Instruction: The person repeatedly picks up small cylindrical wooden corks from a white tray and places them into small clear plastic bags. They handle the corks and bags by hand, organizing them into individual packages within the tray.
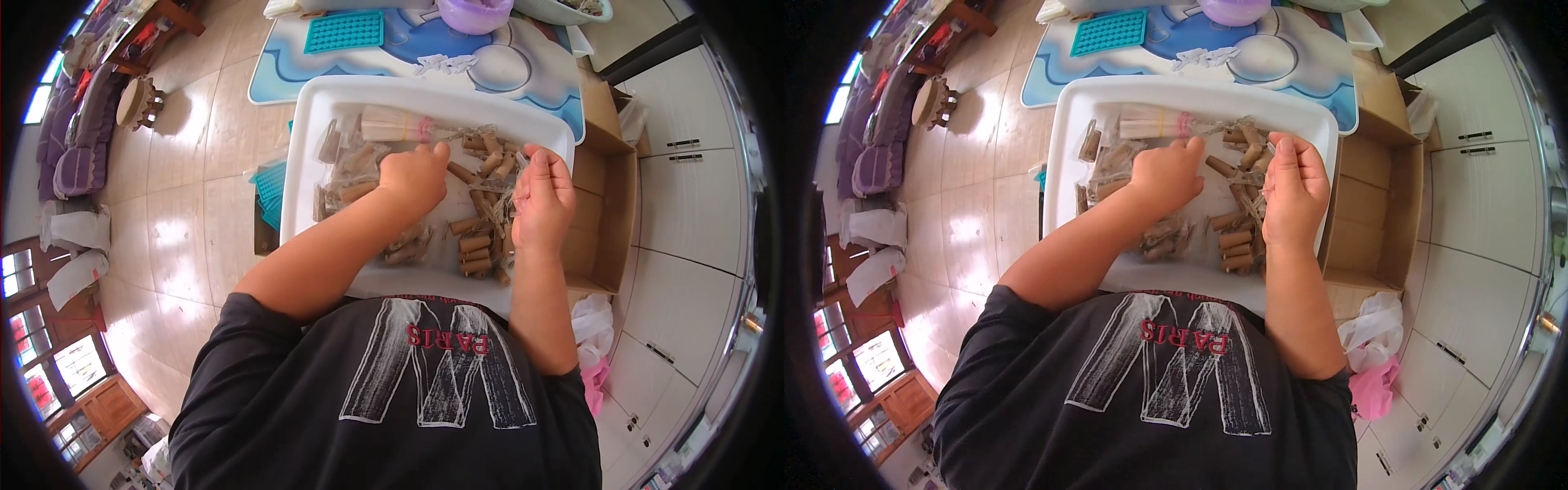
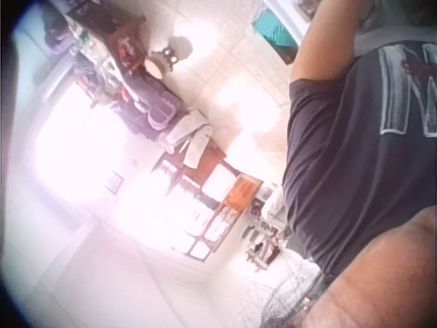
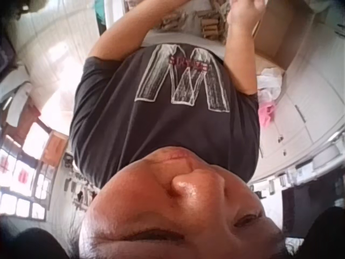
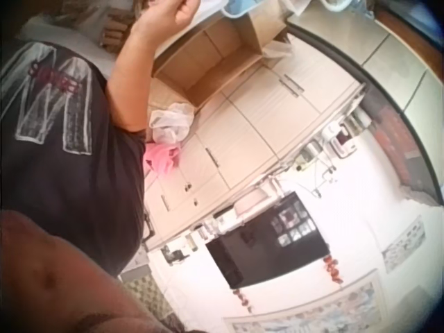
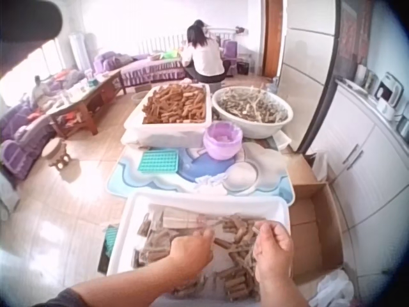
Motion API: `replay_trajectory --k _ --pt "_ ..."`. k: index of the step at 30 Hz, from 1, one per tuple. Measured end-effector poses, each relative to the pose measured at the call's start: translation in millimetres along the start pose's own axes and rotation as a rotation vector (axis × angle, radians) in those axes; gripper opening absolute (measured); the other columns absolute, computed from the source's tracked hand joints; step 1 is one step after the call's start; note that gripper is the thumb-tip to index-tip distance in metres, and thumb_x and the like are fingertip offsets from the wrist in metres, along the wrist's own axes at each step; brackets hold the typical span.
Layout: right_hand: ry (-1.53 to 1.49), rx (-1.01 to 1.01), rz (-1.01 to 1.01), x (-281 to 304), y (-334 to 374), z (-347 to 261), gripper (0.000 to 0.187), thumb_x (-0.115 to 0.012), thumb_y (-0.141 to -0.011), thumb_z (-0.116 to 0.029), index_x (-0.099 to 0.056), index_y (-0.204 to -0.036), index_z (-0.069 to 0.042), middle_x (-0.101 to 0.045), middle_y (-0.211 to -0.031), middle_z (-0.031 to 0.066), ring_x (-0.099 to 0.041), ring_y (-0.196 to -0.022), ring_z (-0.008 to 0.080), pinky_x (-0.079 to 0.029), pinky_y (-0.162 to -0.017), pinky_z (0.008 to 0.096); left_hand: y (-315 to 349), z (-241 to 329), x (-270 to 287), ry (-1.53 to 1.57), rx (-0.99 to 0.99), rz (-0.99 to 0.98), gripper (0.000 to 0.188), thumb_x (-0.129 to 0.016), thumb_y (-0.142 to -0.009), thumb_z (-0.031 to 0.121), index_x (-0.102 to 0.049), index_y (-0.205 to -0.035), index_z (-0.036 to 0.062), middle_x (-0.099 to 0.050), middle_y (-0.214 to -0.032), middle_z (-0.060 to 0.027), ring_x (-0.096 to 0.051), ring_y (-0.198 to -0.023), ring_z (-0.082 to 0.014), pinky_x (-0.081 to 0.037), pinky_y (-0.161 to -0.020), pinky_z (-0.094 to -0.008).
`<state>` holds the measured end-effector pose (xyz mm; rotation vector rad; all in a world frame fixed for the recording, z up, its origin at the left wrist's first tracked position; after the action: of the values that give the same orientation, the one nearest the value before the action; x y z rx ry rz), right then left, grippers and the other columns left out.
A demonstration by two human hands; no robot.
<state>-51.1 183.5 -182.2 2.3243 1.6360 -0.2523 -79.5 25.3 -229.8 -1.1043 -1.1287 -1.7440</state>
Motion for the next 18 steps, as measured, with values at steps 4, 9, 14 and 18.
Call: replay_trajectory --k 4,9,14,18 --pt "-0.009 -0.011 -0.029 2.0 -1.9 2.2 0.023 -0.054 -0.090 -0.020 -0.056 -0.097 0.002 -0.040 -0.055 -0.0045 -0.030 -0.044 0.0021 -0.024 -0.040 0.0176 16.7 -15.0 34.6 0.324 0.028 0.188 0.037 -0.062 -0.077 0.020 -0.048 -0.109 0.0077 -0.061 -0.100 -0.0144 -0.063 -0.080 -0.0287 -0.050 -0.068 -0.0351" --pt "0.052 -0.164 -0.109 -2.9 -0.7 11.6 0.029 -0.058 -0.088 -0.028 -0.058 -0.100 0.000 -0.040 -0.058 -0.0067 -0.031 -0.048 0.0007 -0.023 -0.042 0.0165 37.9 -30.3 61.2 0.996 -0.060 0.173 0.033 -0.058 -0.080 0.002 -0.047 -0.111 0.0015 -0.060 -0.103 -0.0115 -0.060 -0.081 -0.0158 -0.048 -0.071 -0.0276" --pt "0.143 -0.259 -0.207 -12.3 3.6 16.1 0.039 -0.055 -0.089 -0.034 -0.057 -0.106 0.001 -0.038 -0.056 -0.0066 -0.030 -0.047 0.0013 -0.022 -0.041 0.0167 45.7 -35.0 64.1 1.507 -0.049 0.106 0.029 -0.058 -0.082 -0.003 -0.047 -0.108 -0.0008 -0.058 -0.100 -0.0077 -0.058 -0.085 -0.0124 -0.049 -0.073 -0.0251" --pt "0.167 -0.233 -0.247 -20.1 7.2 16.8 0.044 -0.051 -0.091 -0.038 -0.055 -0.109 0.001 -0.037 -0.055 -0.0060 -0.029 -0.044 0.0013 -0.021 -0.038 0.0166 43.7 -36.8 59.7 1.625 -0.088 0.060 0.027 -0.056 -0.083 -0.004 -0.048 -0.108 -0.0010 -0.057 -0.104 -0.0088 -0.059 -0.088 -0.0142 -0.049 -0.077 -0.0261"
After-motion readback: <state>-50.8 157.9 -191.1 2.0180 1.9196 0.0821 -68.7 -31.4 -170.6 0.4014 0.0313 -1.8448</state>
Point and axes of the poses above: each hand's wrist, its own y-axis away from the middle knuckle, its own x-axis out of the back of the hand, z = x × y, the point moved 4 cm from there along -y, towards the middle knuckle
